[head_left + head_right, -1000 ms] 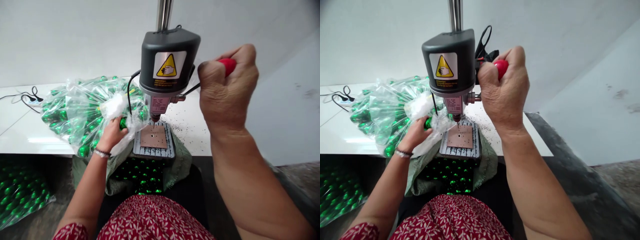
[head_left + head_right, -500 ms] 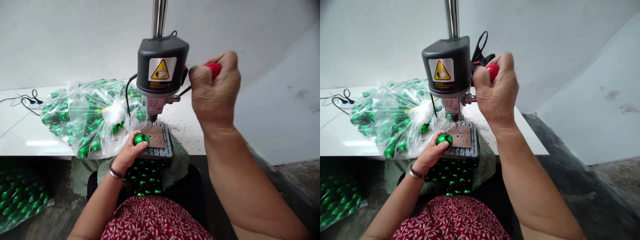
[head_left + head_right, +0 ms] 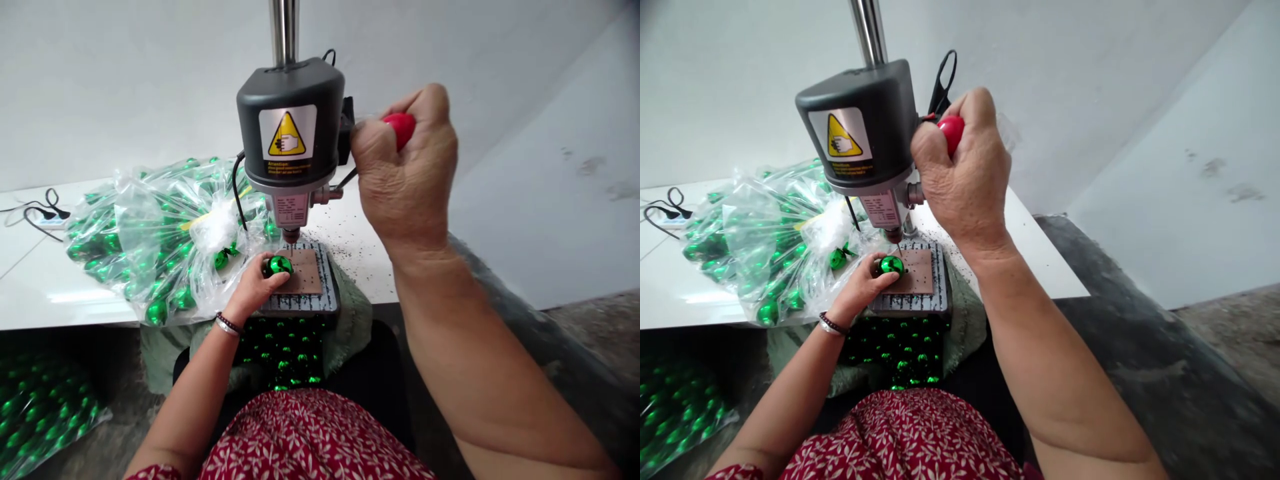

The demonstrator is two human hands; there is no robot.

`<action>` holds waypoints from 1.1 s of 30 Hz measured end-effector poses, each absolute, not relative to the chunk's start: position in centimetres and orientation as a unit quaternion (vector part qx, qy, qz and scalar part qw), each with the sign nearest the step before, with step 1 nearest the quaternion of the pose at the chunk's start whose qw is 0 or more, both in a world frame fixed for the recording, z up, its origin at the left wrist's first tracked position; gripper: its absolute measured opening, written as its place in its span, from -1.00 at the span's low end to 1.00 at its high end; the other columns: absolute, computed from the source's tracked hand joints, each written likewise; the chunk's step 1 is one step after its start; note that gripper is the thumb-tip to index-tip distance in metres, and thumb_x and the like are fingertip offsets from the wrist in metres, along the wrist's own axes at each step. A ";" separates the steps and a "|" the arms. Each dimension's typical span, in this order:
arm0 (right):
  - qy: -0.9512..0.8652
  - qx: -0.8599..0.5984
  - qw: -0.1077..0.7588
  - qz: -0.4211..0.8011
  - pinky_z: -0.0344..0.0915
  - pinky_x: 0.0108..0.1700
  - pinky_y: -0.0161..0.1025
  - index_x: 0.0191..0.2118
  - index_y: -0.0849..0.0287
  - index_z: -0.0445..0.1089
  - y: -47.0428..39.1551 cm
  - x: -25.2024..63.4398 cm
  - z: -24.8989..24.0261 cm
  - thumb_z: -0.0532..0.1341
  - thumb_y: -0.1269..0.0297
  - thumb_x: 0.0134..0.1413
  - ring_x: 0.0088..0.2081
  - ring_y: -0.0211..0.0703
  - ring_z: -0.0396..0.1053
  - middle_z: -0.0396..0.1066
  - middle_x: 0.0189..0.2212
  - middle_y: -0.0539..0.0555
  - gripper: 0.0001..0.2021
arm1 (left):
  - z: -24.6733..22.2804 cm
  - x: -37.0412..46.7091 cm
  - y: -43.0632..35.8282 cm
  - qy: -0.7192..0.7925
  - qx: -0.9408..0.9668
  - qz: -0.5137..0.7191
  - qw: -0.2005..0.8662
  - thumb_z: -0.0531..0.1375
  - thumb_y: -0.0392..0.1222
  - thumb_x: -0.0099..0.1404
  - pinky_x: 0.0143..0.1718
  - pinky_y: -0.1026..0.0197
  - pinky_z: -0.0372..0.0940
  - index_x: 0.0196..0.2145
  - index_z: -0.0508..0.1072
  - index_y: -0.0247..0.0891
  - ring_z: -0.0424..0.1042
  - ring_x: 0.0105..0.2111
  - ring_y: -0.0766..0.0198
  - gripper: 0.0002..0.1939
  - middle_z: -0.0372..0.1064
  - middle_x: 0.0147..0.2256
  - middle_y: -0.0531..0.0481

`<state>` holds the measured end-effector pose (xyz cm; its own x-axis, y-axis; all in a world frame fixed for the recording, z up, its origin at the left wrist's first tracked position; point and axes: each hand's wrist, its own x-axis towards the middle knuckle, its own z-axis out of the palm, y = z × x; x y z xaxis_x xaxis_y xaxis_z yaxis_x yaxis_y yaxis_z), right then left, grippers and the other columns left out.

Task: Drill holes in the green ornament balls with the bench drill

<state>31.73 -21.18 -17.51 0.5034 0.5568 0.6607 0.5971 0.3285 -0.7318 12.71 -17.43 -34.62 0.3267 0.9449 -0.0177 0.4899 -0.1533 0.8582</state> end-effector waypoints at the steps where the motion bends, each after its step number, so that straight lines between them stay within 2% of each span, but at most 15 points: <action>1: -0.500 -0.580 0.643 -0.012 0.04 -0.28 -0.42 -0.40 0.18 0.05 -21.2 31.8 -17.5 0.13 0.39 0.10 -0.42 -0.48 0.01 0.07 -0.49 -0.13 -0.82 | -34.5 12.9 -17.4 0.513 0.711 0.277 0.393 0.29 -0.08 0.13 -0.02 0.09 0.30 0.01 0.37 -0.28 0.44 -0.12 0.15 -0.50 0.46 -0.12 -0.08; 9: -0.504 -0.578 0.641 -0.010 0.05 -0.27 -0.39 -0.40 0.17 0.04 -21.1 31.9 -17.4 0.17 0.41 0.10 -0.41 -0.45 0.03 0.08 -0.49 -0.13 -0.78 | -33.5 14.1 -17.3 0.522 0.730 0.262 0.356 0.34 -0.16 0.08 -0.02 0.07 0.33 -0.02 0.45 -0.26 0.47 -0.13 0.13 -0.52 0.51 -0.13 -0.07; 17: -0.508 -0.581 0.636 -0.024 0.06 -0.26 -0.41 -0.40 0.17 0.06 -21.2 31.8 -17.5 0.16 0.40 0.11 -0.41 -0.47 0.04 0.09 -0.48 -0.12 -0.80 | -33.8 15.4 -16.6 0.509 0.732 0.239 0.385 0.41 -0.17 0.02 0.07 0.06 0.32 0.11 0.45 -0.26 0.48 -0.05 0.07 -0.34 0.52 -0.03 -0.10; 20: -0.503 -0.571 0.649 -0.025 0.06 -0.31 -0.39 -0.41 0.15 0.06 -21.2 31.8 -17.6 0.17 0.38 0.10 -0.43 -0.44 0.03 0.11 -0.51 -0.12 -0.79 | -33.9 15.7 -16.7 0.510 0.725 0.235 0.399 0.40 -0.15 0.04 0.08 0.07 0.31 0.15 0.43 -0.28 0.48 -0.04 0.07 -0.31 0.52 -0.01 -0.11; 24: -0.487 -0.582 0.651 -0.020 0.05 -0.32 -0.36 -0.44 0.15 0.05 -21.2 31.7 -17.5 0.22 0.42 0.06 -0.44 -0.43 0.01 0.09 -0.53 -0.13 -0.74 | -34.2 15.7 -16.9 0.509 0.727 0.235 0.397 0.38 -0.13 0.06 0.06 0.08 0.32 0.15 0.43 -0.23 0.49 -0.07 0.08 -0.33 0.54 -0.05 -0.05; 33: -0.513 -0.571 0.638 -0.062 0.09 -0.28 -0.38 -0.40 0.17 0.07 -21.6 31.8 -18.4 0.13 0.39 0.08 -0.42 -0.46 0.04 0.08 -0.49 -0.12 -0.84 | -34.1 15.6 -17.1 0.516 0.719 0.239 0.399 0.39 -0.13 0.04 0.01 0.13 0.33 0.12 0.46 -0.17 0.49 -0.10 0.11 -0.36 0.55 -0.09 0.02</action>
<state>31.83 -21.60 -18.36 0.4668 0.5072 0.7244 0.6645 0.3394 -0.6658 15.64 -17.07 -34.15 0.3521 0.9335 -0.0675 0.5520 -0.1489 0.8205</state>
